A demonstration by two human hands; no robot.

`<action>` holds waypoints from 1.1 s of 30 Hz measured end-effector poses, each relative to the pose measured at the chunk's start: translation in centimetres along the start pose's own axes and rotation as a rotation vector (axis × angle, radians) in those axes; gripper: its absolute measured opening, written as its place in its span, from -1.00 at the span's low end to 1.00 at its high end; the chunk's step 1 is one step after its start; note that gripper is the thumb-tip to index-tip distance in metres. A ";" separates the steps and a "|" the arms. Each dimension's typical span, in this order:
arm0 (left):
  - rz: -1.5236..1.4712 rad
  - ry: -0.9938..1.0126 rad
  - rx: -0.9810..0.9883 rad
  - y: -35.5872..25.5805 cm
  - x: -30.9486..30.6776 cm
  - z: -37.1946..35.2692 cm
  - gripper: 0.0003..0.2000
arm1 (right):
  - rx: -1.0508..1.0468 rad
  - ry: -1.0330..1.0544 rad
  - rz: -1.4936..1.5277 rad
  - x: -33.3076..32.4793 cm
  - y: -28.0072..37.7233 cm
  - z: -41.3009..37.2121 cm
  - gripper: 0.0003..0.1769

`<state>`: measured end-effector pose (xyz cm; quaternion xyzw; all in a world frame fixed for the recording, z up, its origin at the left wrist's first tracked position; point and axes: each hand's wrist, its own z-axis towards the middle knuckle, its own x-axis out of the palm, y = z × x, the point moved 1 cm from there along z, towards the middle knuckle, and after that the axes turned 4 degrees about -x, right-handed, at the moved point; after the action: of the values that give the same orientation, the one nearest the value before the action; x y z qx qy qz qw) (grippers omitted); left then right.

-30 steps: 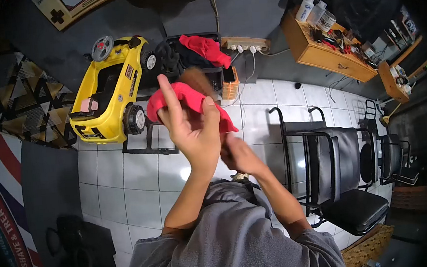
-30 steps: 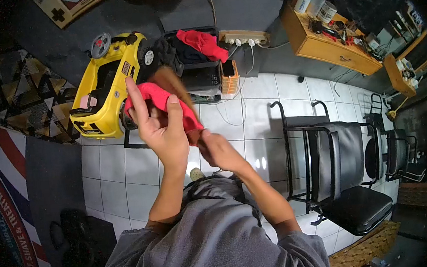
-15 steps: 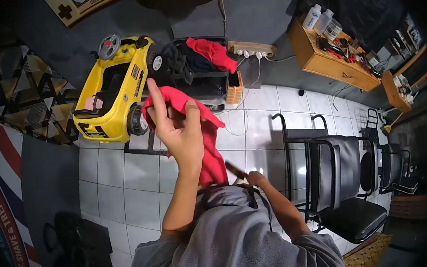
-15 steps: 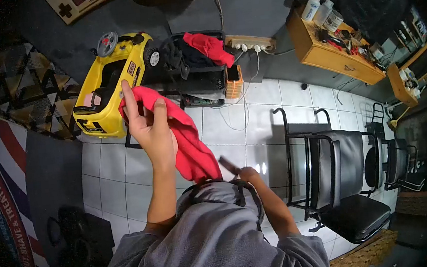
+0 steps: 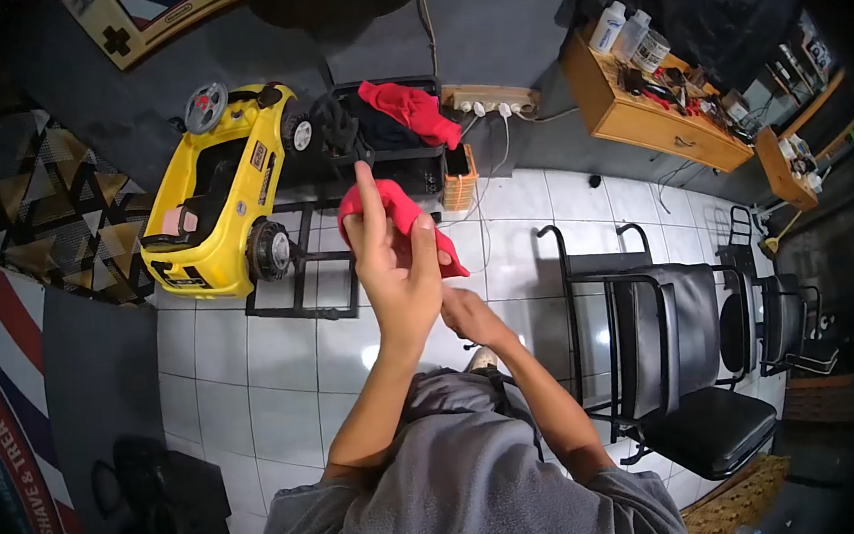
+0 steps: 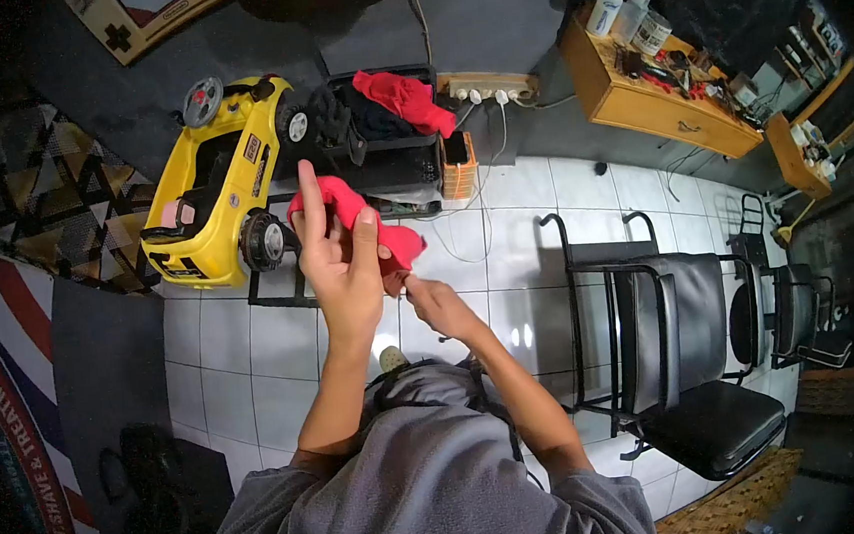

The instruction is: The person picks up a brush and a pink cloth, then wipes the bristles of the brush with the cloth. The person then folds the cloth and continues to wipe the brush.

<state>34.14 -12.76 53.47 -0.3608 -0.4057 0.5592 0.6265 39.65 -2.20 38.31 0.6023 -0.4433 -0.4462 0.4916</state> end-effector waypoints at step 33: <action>-0.084 0.297 -0.069 -2.0 -1.1 -0.8 -0.37 | 0.038 -0.095 -0.033 0.7 -5.1 -1.5 -0.49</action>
<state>35.57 -14.12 54.81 -0.4435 -0.3422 0.4585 0.6899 41.75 -2.00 33.38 0.5968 -0.4645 -0.4739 0.4510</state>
